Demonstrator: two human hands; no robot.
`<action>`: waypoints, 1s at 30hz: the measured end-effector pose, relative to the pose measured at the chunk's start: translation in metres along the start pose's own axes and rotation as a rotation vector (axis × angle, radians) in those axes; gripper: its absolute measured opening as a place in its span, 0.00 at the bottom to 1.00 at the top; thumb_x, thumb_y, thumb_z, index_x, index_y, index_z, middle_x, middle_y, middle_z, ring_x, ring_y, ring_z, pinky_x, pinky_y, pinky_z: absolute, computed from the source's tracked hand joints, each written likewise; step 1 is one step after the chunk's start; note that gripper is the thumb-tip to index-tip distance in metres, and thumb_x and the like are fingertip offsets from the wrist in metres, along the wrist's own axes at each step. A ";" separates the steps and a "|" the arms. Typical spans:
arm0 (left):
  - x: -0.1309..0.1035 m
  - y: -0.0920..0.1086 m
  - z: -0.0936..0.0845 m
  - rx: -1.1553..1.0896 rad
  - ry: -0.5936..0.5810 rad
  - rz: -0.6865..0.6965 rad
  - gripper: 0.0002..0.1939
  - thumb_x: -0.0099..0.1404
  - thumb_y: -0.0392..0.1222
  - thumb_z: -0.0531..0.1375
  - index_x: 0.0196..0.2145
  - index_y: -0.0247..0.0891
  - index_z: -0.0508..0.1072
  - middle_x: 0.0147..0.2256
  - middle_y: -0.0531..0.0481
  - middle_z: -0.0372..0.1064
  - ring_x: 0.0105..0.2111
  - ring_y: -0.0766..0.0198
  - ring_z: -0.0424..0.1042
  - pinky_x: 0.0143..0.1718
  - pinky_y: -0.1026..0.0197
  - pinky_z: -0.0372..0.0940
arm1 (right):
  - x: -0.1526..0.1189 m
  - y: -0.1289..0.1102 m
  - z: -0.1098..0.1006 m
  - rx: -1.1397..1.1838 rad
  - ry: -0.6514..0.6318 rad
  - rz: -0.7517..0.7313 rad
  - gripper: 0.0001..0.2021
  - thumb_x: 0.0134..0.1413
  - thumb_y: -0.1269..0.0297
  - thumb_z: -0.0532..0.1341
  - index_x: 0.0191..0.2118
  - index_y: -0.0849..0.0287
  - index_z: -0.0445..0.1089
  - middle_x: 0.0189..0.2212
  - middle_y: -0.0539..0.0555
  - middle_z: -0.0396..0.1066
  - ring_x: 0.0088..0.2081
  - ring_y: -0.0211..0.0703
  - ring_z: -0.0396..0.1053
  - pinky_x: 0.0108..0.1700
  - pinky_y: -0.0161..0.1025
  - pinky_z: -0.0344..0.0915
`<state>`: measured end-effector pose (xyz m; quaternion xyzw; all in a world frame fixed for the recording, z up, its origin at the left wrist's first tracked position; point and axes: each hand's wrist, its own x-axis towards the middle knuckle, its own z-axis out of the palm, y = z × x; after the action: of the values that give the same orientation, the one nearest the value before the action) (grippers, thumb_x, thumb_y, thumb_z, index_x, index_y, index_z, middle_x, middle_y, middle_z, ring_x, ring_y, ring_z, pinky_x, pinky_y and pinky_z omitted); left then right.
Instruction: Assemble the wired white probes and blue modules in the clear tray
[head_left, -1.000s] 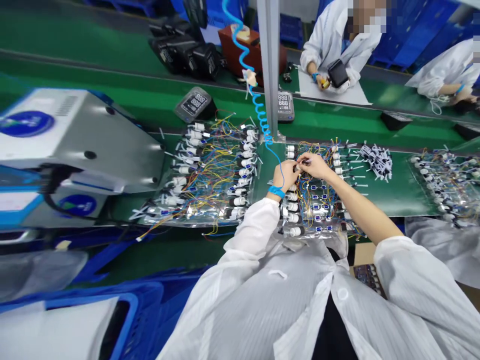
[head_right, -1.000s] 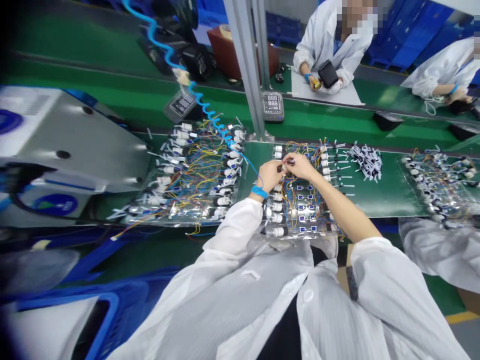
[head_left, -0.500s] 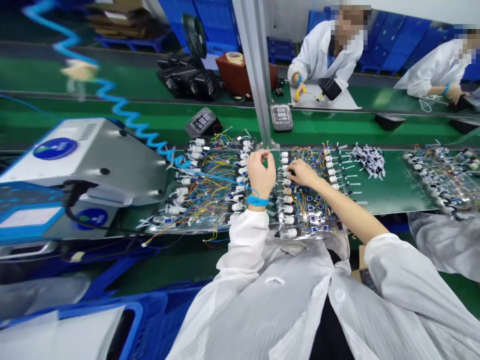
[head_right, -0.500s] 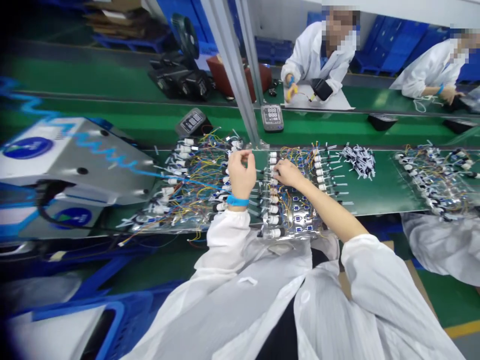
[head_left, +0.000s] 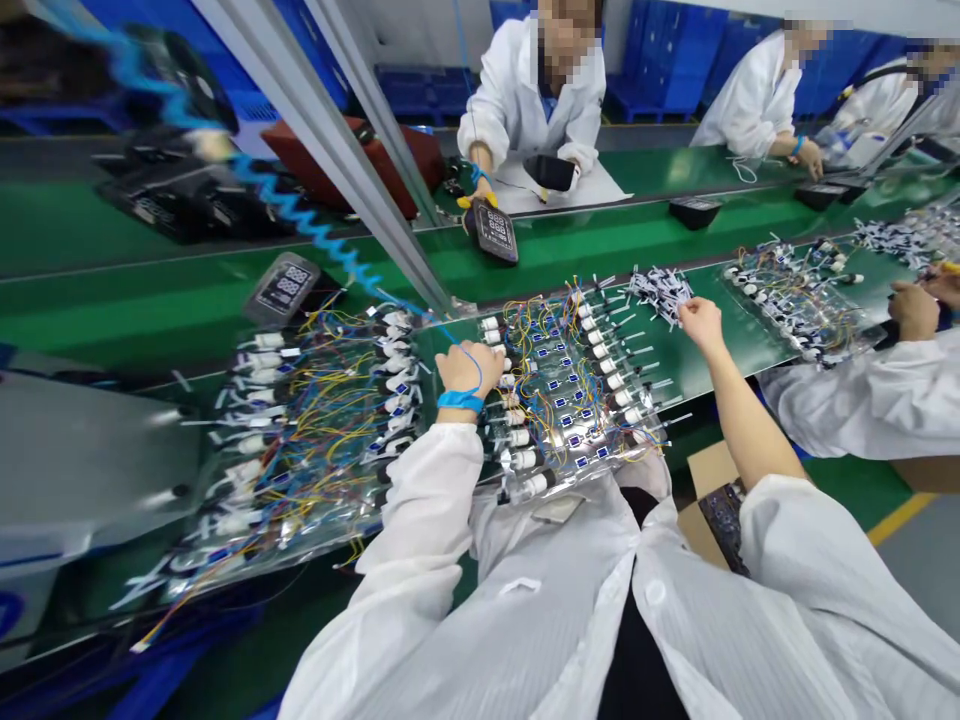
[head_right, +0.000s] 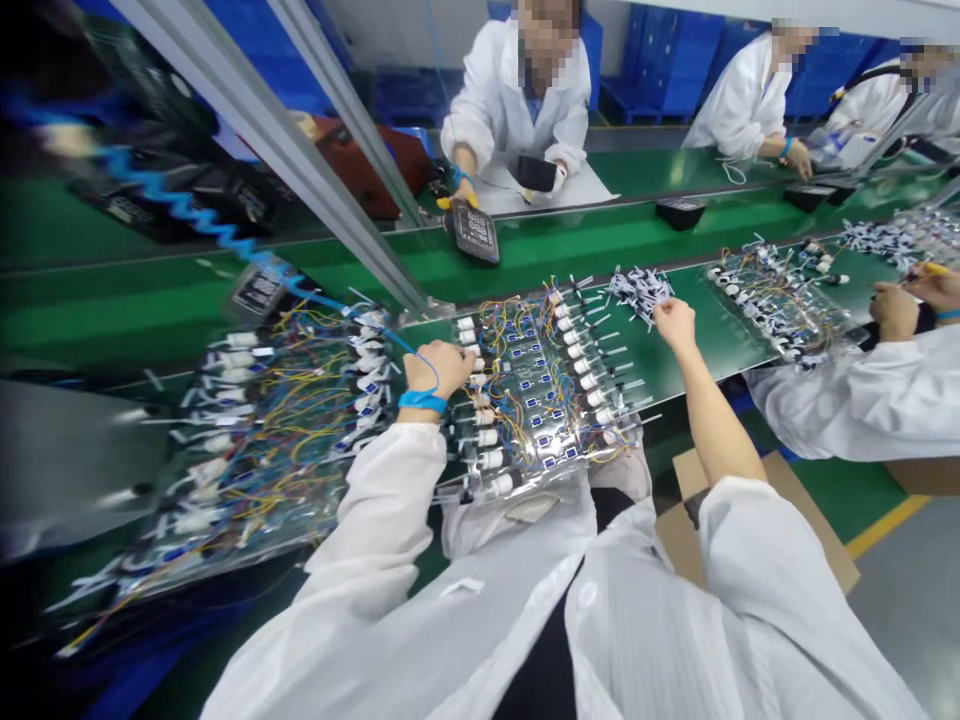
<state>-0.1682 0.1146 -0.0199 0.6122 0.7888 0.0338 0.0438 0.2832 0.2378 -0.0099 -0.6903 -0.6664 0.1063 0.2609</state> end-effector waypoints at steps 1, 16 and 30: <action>-0.001 0.002 -0.001 0.002 0.031 0.006 0.24 0.73 0.51 0.54 0.44 0.32 0.84 0.48 0.26 0.77 0.52 0.34 0.73 0.53 0.37 0.64 | 0.001 0.011 0.003 -0.020 -0.010 0.032 0.12 0.68 0.64 0.60 0.41 0.67 0.79 0.35 0.64 0.81 0.37 0.47 0.76 0.45 0.41 0.70; 0.032 0.008 0.022 -0.353 0.119 0.148 0.22 0.68 0.42 0.61 0.58 0.35 0.78 0.57 0.37 0.76 0.56 0.49 0.75 0.61 0.53 0.67 | -0.018 0.021 0.041 -0.212 0.004 0.021 0.14 0.64 0.63 0.62 0.51 0.59 0.79 0.53 0.67 0.77 0.50 0.56 0.76 0.54 0.48 0.72; 0.023 -0.002 0.039 -0.367 0.123 0.089 0.23 0.71 0.47 0.60 0.61 0.39 0.78 0.55 0.40 0.80 0.57 0.46 0.76 0.59 0.52 0.66 | -0.059 0.026 0.020 -0.132 -0.320 -0.438 0.23 0.61 0.74 0.56 0.58 0.60 0.78 0.63 0.62 0.75 0.64 0.56 0.70 0.70 0.54 0.64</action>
<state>-0.1720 0.1366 -0.0593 0.6250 0.7427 0.2165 0.1050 0.2904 0.1851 -0.0518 -0.5196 -0.8381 0.1113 0.1234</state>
